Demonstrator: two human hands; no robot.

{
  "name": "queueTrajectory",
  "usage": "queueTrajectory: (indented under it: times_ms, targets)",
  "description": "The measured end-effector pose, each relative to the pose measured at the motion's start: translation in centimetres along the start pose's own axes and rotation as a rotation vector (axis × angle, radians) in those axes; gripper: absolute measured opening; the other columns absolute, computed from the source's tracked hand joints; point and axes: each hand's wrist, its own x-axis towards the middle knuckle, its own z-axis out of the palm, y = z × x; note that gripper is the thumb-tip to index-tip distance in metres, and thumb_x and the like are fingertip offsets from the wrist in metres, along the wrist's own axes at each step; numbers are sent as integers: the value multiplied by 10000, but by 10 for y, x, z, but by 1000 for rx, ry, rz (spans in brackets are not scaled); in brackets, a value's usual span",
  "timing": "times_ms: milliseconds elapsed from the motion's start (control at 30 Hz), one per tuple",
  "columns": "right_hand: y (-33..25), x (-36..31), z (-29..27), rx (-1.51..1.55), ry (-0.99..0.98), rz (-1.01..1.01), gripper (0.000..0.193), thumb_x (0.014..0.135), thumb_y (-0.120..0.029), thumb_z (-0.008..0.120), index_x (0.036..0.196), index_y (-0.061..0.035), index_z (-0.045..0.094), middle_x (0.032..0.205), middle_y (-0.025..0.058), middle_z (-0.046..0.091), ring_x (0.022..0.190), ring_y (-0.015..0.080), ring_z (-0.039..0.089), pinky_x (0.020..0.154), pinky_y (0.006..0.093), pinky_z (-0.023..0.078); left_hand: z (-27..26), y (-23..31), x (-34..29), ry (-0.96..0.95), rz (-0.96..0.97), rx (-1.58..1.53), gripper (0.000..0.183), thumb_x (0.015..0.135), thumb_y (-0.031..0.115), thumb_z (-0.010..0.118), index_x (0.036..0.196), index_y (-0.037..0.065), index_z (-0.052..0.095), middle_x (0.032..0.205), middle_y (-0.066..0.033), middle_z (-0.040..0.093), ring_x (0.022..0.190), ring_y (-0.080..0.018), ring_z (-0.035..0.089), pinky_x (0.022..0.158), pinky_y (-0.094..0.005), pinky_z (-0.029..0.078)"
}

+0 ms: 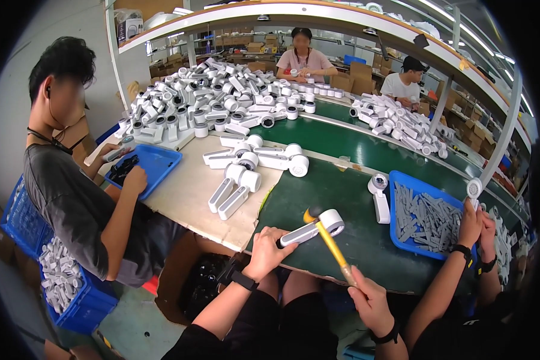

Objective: The person assembles a handheld fan by placing a component into the body, tapping it with a yellow hammer, and fitting a cover onto the fan head. They then set the hammer down and place the finished fan onto a pile of similar items.

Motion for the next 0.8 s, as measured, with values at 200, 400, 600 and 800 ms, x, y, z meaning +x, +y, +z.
queueTrajectory:
  times_ms: [200,400,600,800]
  targets:
    - [3,6,4,-18,-72,-10,483,917,-14,609,1385,35,497,832,162,607,717,245,597,697,322,474,2,-6,4,49,47,-12,290,763,269,789,973,71,753,921,-94,707,940,-285,608,834,-397,438]
    - [-6,6,13,64,-53,-20,490,911,-23,623,1384,22,503,793,135,570,668,245,539,674,306,461,4,-4,-1,73,54,11,306,760,294,793,964,70,752,909,-90,704,935,-274,608,839,-380,424]
    - [-10,2,12,125,56,-67,484,907,-16,624,1377,4,514,824,170,586,702,271,582,683,322,473,0,-2,2,47,33,-1,325,729,268,815,968,57,752,868,-90,700,861,-289,597,806,-399,460]
    - [-13,6,9,5,-62,-15,482,906,-9,622,1375,17,513,844,172,594,709,268,584,690,318,478,1,2,-4,31,-27,20,308,733,288,812,965,91,768,881,-78,703,904,-282,592,827,-393,452]
